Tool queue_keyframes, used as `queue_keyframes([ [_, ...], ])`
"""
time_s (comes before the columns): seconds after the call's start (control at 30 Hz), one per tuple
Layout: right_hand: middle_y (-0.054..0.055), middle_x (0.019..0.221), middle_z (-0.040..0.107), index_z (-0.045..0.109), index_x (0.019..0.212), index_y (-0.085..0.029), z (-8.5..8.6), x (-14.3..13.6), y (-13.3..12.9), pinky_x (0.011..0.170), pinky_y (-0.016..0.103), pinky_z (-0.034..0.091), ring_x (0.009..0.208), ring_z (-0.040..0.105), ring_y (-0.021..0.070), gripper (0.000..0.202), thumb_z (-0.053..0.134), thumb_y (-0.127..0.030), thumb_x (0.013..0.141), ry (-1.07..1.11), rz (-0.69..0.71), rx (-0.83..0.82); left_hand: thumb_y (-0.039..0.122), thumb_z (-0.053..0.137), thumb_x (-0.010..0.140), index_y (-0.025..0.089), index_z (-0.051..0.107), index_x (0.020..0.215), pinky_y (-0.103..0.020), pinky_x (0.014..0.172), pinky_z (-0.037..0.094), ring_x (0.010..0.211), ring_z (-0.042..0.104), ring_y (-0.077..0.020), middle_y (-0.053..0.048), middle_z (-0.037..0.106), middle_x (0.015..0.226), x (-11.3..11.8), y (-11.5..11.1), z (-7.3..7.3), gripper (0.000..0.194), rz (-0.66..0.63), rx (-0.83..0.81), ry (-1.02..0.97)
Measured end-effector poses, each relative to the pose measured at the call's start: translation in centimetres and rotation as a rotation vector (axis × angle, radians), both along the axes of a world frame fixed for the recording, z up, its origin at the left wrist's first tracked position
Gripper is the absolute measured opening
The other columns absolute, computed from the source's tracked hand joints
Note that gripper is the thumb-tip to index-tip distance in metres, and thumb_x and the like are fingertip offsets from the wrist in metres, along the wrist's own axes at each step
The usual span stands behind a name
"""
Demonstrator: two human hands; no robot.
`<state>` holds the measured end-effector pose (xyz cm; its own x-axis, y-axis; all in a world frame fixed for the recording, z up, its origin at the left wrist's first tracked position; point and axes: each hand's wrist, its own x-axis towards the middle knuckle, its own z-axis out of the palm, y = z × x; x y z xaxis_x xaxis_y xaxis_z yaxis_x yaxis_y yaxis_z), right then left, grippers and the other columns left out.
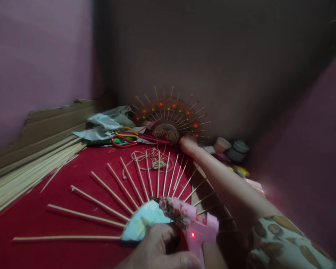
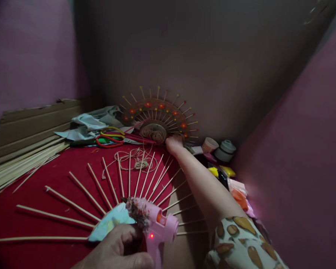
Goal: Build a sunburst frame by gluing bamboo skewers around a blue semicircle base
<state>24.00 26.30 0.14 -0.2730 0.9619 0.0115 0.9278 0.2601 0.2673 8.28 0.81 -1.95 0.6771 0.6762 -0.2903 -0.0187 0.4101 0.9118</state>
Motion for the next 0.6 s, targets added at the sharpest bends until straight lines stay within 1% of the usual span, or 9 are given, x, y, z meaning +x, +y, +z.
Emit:
queue_keyframes([
  [0.1, 0.01, 0.118, 0.059, 0.058, 0.112, -0.013, 0.1, 0.0, 0.0, 0.091, 0.045, 0.047, 0.106, 0.058, 0.0222, 0.033, 0.057, -0.036, 0.088, -0.034, 0.057, -0.035, 0.026, 0.066, 0.068, 0.011, 0.071, 0.079, -0.023, 0.057, 0.039, 0.061, 0.05, -0.0111, -0.003, 0.061, 0.069, 0.1, -0.1, -0.1, 0.02, 0.006, 0.002, 0.0],
  [0.17, 0.01, 0.114, 0.062, 0.06, 0.109, -0.014, 0.2, 0.1, -0.2, 0.093, 0.045, 0.045, 0.106, 0.058, 0.0227, 0.029, 0.057, -0.034, 0.088, -0.025, 0.098, -0.054, 0.026, 0.066, 0.068, 0.011, 0.071, 0.078, -0.023, 0.058, 0.04, 0.062, 0.05, -0.0114, -0.003, 0.06, 0.067, 0.2, -0.2, -0.1, 0.019, -0.002, 0.002, -0.007],
  [0.23, 0.01, 0.108, 0.066, 0.062, 0.107, -0.016, 0.4, 0.3, -0.4, 0.09, 0.039, 0.045, 0.103, 0.06, 0.0232, 0.024, 0.057, -0.027, 0.086, 0.007, 0.135, -0.066, 0.027, 0.065, 0.069, 0.011, 0.07, 0.076, -0.024, 0.058, 0.04, 0.062, 0.051, -0.0118, -0.003, 0.059, 0.067, 0.2, -0.2, 0.1, 0.018, -0.013, -0.011, -0.011],
  [0.33, 0.011, 0.104, 0.069, 0.063, 0.109, -0.018, 0.5, 0.6, -0.8, 0.077, 0.028, 0.044, 0.096, 0.064, 0.0225, 0.029, 0.055, -0.017, 0.081, 0.077, 0.171, -0.072, 0.026, 0.065, 0.068, 0.01, 0.069, 0.074, -0.023, 0.055, 0.04, 0.06, 0.05, -0.0115, -0.003, 0.059, 0.066, 0.2, -0.2, 0.3, 0.017, -0.011, -0.019, -0.022],
  [0.4, 0.01, 0.105, 0.07, 0.062, 0.11, -0.017, 0.8, 0.7, -0.9, 0.072, 0.024, 0.042, 0.093, 0.064, 0.0206, 0.032, 0.052, -0.017, 0.08, 0.123, 0.182, -0.068, 0.025, 0.064, 0.067, 0.01, 0.069, 0.073, -0.023, 0.052, 0.038, 0.059, 0.048, -0.0108, -0.003, 0.058, 0.066, 0.2, -0.1, 0.4, 0.017, -0.014, -0.017, -0.03],
  [0.47, 0.009, 0.103, 0.07, 0.063, 0.109, -0.015, 1.3, 0.7, -0.7, 0.069, 0.022, 0.041, 0.09, 0.064, 0.0193, 0.031, 0.051, -0.02, 0.08, 0.162, 0.184, -0.068, 0.023, 0.063, 0.068, 0.009, 0.068, 0.073, -0.022, 0.05, 0.034, 0.058, 0.046, -0.0099, -0.003, 0.056, 0.065, 0.2, 0.0, 0.5, 0.016, -0.037, -0.021, -0.022],
  [0.53, 0.009, 0.1, 0.071, 0.065, 0.106, -0.013, 2.1, 0.8, -0.4, 0.067, 0.021, 0.041, 0.088, 0.064, 0.0183, 0.03, 0.048, -0.023, 0.083, 0.189, 0.172, -0.078, 0.021, 0.062, 0.068, 0.008, 0.068, 0.077, -0.021, 0.05, 0.032, 0.06, 0.044, -0.0091, -0.002, 0.054, 0.066, 0.2, 0.1, 0.5, 0.017, -0.047, -0.012, -0.014],
  [0.6, 0.009, 0.1, 0.071, 0.067, 0.104, -0.012, 2.7, 1.1, 0.0, 0.068, 0.021, 0.042, 0.088, 0.064, 0.0174, 0.031, 0.043, -0.021, 0.086, 0.2, 0.151, -0.092, 0.021, 0.061, 0.068, 0.008, 0.068, 0.078, -0.021, 0.051, 0.032, 0.06, 0.043, -0.0089, -0.002, 0.053, 0.066, 0.1, 0.1, 0.5, 0.018, -0.056, 0.007, -0.016],
])
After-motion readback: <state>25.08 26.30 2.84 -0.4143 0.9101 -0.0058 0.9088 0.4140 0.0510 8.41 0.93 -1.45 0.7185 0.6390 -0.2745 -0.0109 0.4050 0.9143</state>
